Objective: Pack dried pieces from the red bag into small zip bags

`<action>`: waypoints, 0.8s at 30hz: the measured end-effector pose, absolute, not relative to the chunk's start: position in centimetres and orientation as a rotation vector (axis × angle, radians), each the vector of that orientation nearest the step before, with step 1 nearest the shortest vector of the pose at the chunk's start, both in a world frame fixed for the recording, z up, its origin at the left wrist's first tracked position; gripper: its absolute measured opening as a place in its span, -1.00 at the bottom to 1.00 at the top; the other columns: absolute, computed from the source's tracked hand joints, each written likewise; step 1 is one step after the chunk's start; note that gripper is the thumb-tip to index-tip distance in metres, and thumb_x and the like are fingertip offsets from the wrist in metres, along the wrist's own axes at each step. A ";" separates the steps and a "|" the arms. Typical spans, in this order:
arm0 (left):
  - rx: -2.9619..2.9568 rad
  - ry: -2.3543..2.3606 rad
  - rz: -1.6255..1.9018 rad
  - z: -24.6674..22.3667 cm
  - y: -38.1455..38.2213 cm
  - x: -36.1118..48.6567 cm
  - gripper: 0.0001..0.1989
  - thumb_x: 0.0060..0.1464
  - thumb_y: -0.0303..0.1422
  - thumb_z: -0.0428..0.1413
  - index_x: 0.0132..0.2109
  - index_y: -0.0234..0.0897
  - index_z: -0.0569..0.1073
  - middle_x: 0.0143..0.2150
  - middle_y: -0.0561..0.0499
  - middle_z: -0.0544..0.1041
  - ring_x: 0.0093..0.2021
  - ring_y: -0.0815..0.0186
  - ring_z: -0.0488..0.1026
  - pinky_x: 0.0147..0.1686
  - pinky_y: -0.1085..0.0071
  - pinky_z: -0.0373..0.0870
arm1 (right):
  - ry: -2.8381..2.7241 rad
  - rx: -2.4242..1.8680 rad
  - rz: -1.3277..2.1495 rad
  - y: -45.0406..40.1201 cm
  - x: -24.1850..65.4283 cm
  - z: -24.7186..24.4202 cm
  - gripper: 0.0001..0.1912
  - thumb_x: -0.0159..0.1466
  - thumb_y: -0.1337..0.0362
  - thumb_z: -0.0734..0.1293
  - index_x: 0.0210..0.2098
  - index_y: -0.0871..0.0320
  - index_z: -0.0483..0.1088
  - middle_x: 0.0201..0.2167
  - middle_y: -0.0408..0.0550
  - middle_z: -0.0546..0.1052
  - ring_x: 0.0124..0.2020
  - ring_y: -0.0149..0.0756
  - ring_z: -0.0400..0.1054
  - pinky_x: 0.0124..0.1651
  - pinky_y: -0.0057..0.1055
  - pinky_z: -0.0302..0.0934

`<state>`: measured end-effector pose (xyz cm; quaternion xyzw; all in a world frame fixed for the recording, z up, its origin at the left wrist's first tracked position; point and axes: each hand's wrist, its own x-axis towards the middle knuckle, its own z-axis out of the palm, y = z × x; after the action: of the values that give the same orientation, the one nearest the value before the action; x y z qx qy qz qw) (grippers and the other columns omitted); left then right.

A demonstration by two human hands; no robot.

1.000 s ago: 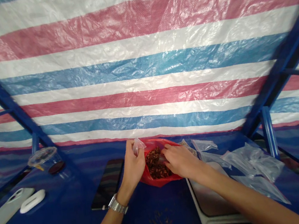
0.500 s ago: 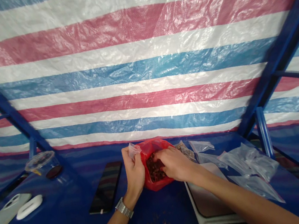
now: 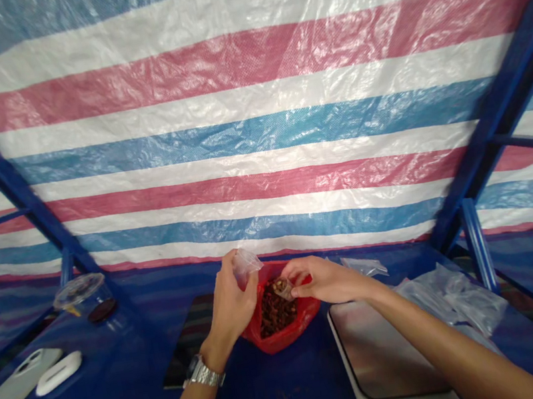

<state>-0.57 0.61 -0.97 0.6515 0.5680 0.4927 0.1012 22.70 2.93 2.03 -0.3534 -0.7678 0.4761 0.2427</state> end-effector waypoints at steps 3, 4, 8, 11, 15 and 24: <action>2.128 1.603 1.241 -1.3 0.6 -0.9 -0.57 0.25 -0.35 0.09 0.24 -0.22 0.33 0.11 -0.16 0.57 0.07 0.08 0.53 0.14 0.09 0.41 | -2.084 -0.887 1.315 3.0 23.6 3.0 -0.78 0.26 0.38 0.38 -0.09 0.18 0.48 -0.13 -0.01 0.63 -0.08 -0.23 0.53 0.09 -0.25 0.38; 2.198 1.583 1.198 -1.3 0.6 -0.9 -0.59 0.26 -0.36 0.08 0.23 -0.21 0.36 0.14 -0.16 0.57 0.10 0.07 0.52 0.16 0.09 0.39 | -2.084 -0.861 1.304 2.9 23.8 3.2 -0.78 0.26 0.37 0.38 -0.08 0.18 0.47 -0.12 0.00 0.63 -0.06 -0.23 0.53 0.11 -0.23 0.37; 2.363 1.565 1.082 -1.1 0.2 -0.9 -0.61 0.29 -0.34 0.06 0.23 -0.22 0.40 0.18 -0.18 0.53 0.18 0.02 0.45 0.22 0.04 0.33 | -2.090 -0.829 1.250 2.7 24.0 3.8 -0.80 0.28 0.38 0.35 -0.08 0.17 0.45 -0.12 -0.01 0.61 -0.06 -0.22 0.51 0.12 -0.20 0.35; 2.450 1.571 0.945 -0.7 -0.1 -0.7 -0.65 0.32 -0.30 0.04 0.20 -0.22 0.44 0.10 -0.17 0.53 0.09 0.02 0.46 0.14 0.05 0.36 | -2.085 -0.862 1.154 2.4 23.7 4.1 -0.79 0.28 0.43 0.34 -0.09 0.17 0.45 -0.11 -0.02 0.60 -0.04 -0.23 0.50 0.14 -0.22 0.33; 2.554 1.560 0.868 -0.4 -0.5 -0.2 -0.65 0.32 -0.32 0.05 0.19 -0.22 0.45 0.02 -0.14 0.52 0.02 0.05 0.46 0.06 0.09 0.37 | -2.141 -0.898 0.964 1.7 22.9 4.3 -0.78 0.27 0.49 0.35 -0.11 0.17 0.46 -0.13 -0.05 0.58 -0.06 -0.24 0.49 0.13 -0.26 0.32; 2.555 1.643 1.014 -0.8 -0.9 1.2 -0.61 0.33 -0.17 0.15 0.20 -0.22 0.42 0.04 -0.12 0.58 0.02 0.02 0.49 0.04 0.07 0.38 | -2.316 -0.736 0.479 0.2 21.7 4.8 -0.57 0.37 0.58 0.20 0.07 0.06 0.47 0.04 -0.01 0.45 0.06 -0.26 0.44 0.22 -0.28 0.33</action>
<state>1.25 -0.87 -0.79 0.7974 0.5128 0.3165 -0.0304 21.71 0.20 4.77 -0.2807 -0.8838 0.1829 0.3264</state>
